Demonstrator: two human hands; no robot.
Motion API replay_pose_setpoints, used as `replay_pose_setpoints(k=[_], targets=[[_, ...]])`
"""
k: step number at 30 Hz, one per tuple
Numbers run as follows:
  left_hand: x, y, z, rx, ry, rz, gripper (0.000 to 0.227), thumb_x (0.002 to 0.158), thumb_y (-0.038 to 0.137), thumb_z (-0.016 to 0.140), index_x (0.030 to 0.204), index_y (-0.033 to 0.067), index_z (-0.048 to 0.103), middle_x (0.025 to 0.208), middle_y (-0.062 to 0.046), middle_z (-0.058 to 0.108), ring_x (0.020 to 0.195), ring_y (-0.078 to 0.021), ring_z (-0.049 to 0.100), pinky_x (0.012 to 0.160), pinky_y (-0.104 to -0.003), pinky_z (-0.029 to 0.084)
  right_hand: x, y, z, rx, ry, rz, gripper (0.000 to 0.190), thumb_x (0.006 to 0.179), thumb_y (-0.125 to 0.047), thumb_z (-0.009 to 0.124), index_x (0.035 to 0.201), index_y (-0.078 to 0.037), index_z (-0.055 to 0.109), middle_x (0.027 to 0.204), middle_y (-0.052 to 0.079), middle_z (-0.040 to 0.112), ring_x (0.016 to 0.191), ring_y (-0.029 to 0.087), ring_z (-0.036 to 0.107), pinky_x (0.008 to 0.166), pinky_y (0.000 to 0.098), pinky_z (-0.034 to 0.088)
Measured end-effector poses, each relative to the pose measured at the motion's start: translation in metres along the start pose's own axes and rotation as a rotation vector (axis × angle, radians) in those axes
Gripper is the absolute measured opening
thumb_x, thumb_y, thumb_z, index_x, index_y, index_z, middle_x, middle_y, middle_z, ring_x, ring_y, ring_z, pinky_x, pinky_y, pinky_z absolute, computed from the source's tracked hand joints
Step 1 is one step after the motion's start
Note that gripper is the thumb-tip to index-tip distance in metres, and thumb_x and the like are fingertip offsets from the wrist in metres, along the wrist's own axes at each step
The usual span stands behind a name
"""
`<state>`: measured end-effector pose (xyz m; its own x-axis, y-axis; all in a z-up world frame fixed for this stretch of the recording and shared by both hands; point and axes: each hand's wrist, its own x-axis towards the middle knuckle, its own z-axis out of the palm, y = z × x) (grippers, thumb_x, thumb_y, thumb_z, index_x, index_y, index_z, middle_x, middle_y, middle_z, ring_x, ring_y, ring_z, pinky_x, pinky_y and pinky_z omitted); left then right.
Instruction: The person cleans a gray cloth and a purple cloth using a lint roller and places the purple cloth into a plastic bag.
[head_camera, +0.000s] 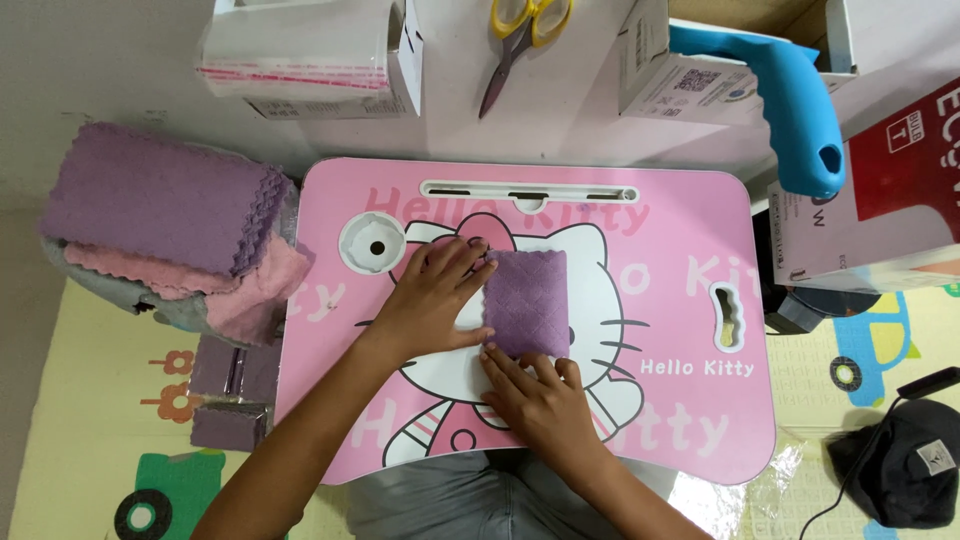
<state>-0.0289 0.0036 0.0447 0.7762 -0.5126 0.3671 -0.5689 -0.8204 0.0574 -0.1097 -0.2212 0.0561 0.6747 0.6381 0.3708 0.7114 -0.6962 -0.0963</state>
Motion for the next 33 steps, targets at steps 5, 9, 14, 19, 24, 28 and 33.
replay_pose_setpoints(k=[5,9,14,19,24,28,33], targets=[[-0.005,-0.003,0.002,-0.032,-0.047,0.002,0.097,0.075,0.071,0.068,0.145,0.0066,0.05,0.154,-0.015,0.039,0.138,-0.0333,0.035,0.112,-0.049,0.026,0.004,0.002,-0.01,0.046,0.047,-0.012,0.043,0.088,-0.033,0.075,0.126,-0.013,0.072,0.133,-0.005,0.07,0.098,0.016,0.057,0.083,0.0361,0.039],[-0.013,-0.007,0.024,-0.052,-0.162,-0.025,0.112,0.078,0.087,0.056,0.156,0.0088,0.037,0.166,-0.017,0.027,0.151,-0.0362,0.021,0.12,-0.057,0.01,0.004,0.025,-0.017,0.269,0.104,0.17,0.036,0.08,-0.02,0.079,0.116,-0.02,0.072,0.122,-0.01,0.072,0.097,0.014,0.057,0.087,0.0366,0.037],[-0.013,-0.006,0.018,-0.021,-0.086,0.012,0.112,0.074,0.086,0.06,0.155,0.0119,0.039,0.16,-0.016,0.034,0.149,-0.0349,0.028,0.119,-0.058,0.019,0.034,0.089,-0.067,0.723,0.429,0.462,0.018,0.092,-0.008,0.057,0.109,-0.005,0.063,0.098,0.008,0.075,0.071,0.018,0.063,0.075,0.0309,0.05],[-0.013,-0.006,0.019,-0.049,-0.126,0.0,0.114,0.072,0.087,0.063,0.156,0.0142,0.039,0.158,-0.016,0.04,0.15,-0.0353,0.031,0.118,-0.06,0.021,0.066,0.145,-0.114,1.179,0.615,0.581,0.062,0.105,-0.053,0.042,0.153,-0.015,0.032,0.108,0.026,0.07,0.064,0.026,0.068,0.046,0.0278,0.052],[-0.014,-0.005,0.02,-0.115,-0.041,-0.03,0.116,0.066,0.071,0.083,0.155,0.0128,0.038,0.163,-0.009,0.033,0.15,-0.0319,0.027,0.119,-0.053,0.019,0.12,0.16,-0.162,1.271,0.369,0.396,0.095,0.094,-0.073,0.031,0.163,-0.011,0.012,0.131,0.039,0.06,0.067,0.029,0.074,0.041,0.0252,0.057],[-0.011,-0.005,0.016,-0.117,-0.043,-0.012,0.112,0.066,0.068,0.083,0.151,0.0095,0.042,0.16,-0.01,0.037,0.148,-0.0312,0.03,0.118,-0.052,0.02,0.143,0.169,-0.172,1.355,0.368,0.369,0.093,0.093,-0.07,0.036,0.159,-0.005,0.025,0.123,0.034,0.065,0.069,0.031,0.075,0.04,0.0251,0.058],[-0.014,-0.007,0.024,-0.099,-0.012,-0.003,0.113,0.066,0.07,0.083,0.153,0.0113,0.041,0.164,-0.009,0.034,0.148,-0.0304,0.028,0.119,-0.051,0.018,0.151,0.164,-0.18,1.452,0.352,0.535,0.044,0.102,-0.032,0.048,0.136,-0.005,0.048,0.111,0.021,0.074,0.067,0.025,0.071,0.047,0.0264,0.055]])
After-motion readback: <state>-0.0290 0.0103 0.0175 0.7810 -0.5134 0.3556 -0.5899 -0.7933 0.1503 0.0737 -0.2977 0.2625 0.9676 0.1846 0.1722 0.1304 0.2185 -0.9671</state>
